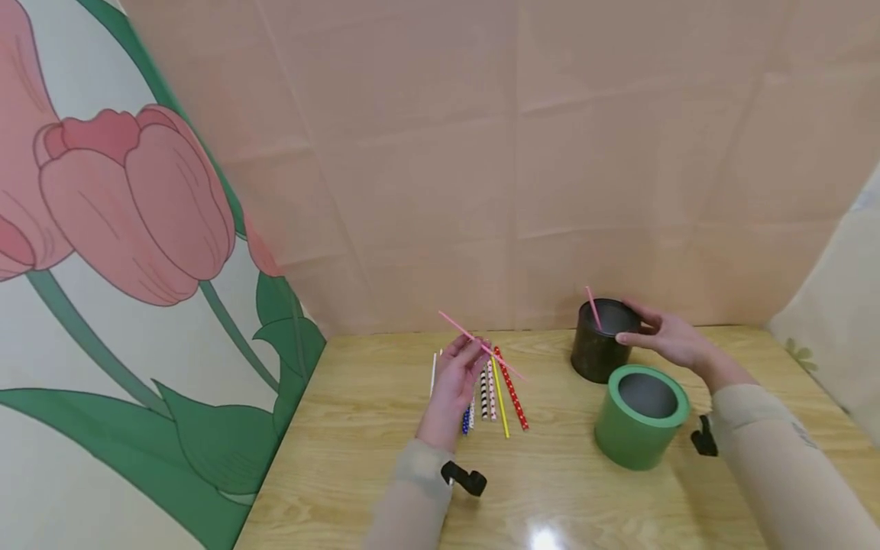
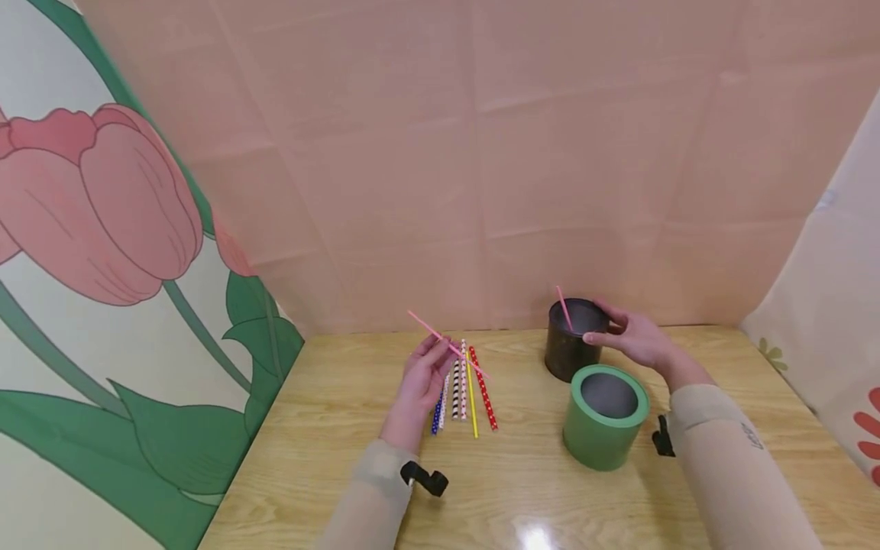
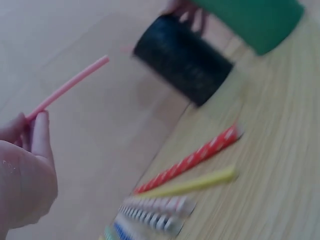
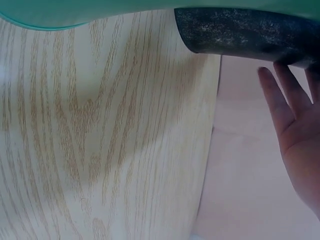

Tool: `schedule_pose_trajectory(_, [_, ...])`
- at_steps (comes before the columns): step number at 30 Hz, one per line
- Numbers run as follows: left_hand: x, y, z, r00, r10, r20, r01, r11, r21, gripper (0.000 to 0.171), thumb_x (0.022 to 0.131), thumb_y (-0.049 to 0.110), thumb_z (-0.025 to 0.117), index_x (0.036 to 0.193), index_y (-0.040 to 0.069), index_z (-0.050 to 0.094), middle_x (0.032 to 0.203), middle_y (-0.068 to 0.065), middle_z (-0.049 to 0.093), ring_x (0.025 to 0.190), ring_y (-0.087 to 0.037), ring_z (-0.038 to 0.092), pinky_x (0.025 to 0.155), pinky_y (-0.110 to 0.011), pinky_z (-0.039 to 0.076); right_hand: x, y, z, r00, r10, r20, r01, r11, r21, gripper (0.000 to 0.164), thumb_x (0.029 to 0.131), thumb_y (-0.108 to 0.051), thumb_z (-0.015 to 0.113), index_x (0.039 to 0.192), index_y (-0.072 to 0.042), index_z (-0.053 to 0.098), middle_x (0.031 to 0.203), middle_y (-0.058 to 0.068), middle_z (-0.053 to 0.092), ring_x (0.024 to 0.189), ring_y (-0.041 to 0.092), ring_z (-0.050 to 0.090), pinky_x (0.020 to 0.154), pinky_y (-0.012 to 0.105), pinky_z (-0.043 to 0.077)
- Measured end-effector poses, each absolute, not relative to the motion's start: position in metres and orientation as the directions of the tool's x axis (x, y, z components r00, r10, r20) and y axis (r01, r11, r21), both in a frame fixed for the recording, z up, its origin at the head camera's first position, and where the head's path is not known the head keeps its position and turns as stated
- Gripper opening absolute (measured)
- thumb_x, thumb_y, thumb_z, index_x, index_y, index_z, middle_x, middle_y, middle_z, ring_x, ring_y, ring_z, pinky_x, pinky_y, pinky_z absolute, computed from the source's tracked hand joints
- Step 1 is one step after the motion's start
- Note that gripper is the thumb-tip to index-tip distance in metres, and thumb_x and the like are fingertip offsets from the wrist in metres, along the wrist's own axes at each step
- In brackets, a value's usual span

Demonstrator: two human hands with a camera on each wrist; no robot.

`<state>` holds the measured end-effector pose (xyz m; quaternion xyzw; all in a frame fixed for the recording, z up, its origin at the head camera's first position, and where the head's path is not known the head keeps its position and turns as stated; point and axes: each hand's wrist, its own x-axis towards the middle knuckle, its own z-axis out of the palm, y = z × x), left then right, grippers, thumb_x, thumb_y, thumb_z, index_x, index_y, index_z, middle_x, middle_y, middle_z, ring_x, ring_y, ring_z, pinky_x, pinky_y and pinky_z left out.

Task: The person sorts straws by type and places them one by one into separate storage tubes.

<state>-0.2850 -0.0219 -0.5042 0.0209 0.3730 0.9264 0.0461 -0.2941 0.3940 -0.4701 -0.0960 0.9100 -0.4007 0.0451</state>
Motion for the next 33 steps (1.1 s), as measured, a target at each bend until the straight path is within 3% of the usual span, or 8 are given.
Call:
schedule_pose_trajectory(3, [-0.281, 0.002, -0.502, -0.987, 0.151, 0.062, -0.065, -0.712, 0.699, 0.023, 0.101, -0.012, 0.06, 0.107, 0.007, 0.072, 0.103, -0.009, 0.077, 0.098, -0.022, 0.077, 0.098, -0.038, 0.061, -0.295, 0.393, -0.47, -0.978, -0.21, 0.003, -0.146, 0.666, -0.732, 0.097, 0.101, -0.05, 0.073, 0.171, -0.011, 0.018, 0.159, 0.037, 0.039, 0.145, 0.057, 0.041, 0.112, 0.073, 0.041])
schedule_pose_trajectory(9, [-0.273, 0.039, -0.5, -0.971, 0.198, 0.131, -0.053, -0.719, 0.693, 0.028, 0.1, -0.013, 0.061, 0.108, 0.009, 0.075, 0.107, -0.009, 0.077, 0.1, -0.023, 0.077, 0.101, -0.041, 0.06, -0.294, 0.394, -0.469, -0.98, -0.199, -0.011, -0.124, 0.654, -0.746, 0.099, 0.1, -0.053, 0.073, 0.172, -0.015, 0.018, 0.16, 0.037, 0.039, 0.144, 0.056, 0.042, 0.113, 0.073, 0.039])
schedule_pose_trajectory(19, [-0.275, 0.065, -0.488, -0.981, 0.149, 0.124, -0.027, -0.74, 0.672, 0.024, 0.098, -0.01, 0.067, 0.111, 0.008, 0.076, 0.106, -0.009, 0.077, 0.101, -0.023, 0.077, 0.101, -0.041, 0.06, -0.292, 0.389, -0.465, -0.978, -0.21, 0.0, -0.138, 0.644, -0.753, 0.099, 0.1, -0.05, 0.075, 0.171, -0.009, 0.02, 0.16, 0.038, 0.038, 0.143, 0.056, 0.044, 0.113, 0.071, 0.042])
schedule_pose_trajectory(26, [-0.277, 0.073, -0.487, -0.986, 0.106, 0.125, 0.012, -0.713, 0.701, 0.022, 0.095, -0.009, 0.072, 0.111, 0.005, 0.076, 0.117, -0.024, 0.074, 0.101, -0.024, 0.077, 0.1, -0.042, 0.061, -0.291, 0.389, -0.465, -0.977, -0.213, 0.005, -0.144, 0.642, -0.753, 0.1, 0.099, -0.051, 0.076, 0.17, -0.007, 0.021, 0.161, 0.038, 0.037, 0.143, 0.056, 0.043, 0.113, 0.071, 0.042])
schedule_pose_trajectory(31, [-0.28, 0.081, -0.483, -0.988, 0.061, 0.143, 0.056, -0.72, 0.692, 0.021, 0.096, -0.01, 0.07, 0.111, 0.005, 0.074, 0.111, -0.02, 0.076, 0.105, -0.03, 0.077, 0.1, -0.043, 0.06, -0.292, 0.39, -0.465, -0.977, -0.214, 0.003, -0.142, 0.637, -0.758, 0.099, 0.1, -0.05, 0.075, 0.171, -0.007, 0.02, 0.16, 0.039, 0.037, 0.143, 0.058, 0.042, 0.114, 0.072, 0.041])
schedule_pose_trajectory(33, [-0.283, 0.086, -0.479, -0.986, 0.043, 0.164, 0.085, -0.712, 0.697, 0.021, 0.096, -0.01, 0.071, 0.112, 0.004, 0.072, 0.114, -0.024, 0.074, 0.109, -0.035, 0.076, 0.103, -0.046, 0.059, -0.292, 0.39, -0.466, -0.977, -0.214, 0.005, -0.143, 0.637, -0.757, 0.098, 0.1, -0.049, 0.075, 0.17, -0.006, 0.02, 0.16, 0.039, 0.037, 0.143, 0.057, 0.042, 0.113, 0.071, 0.041])
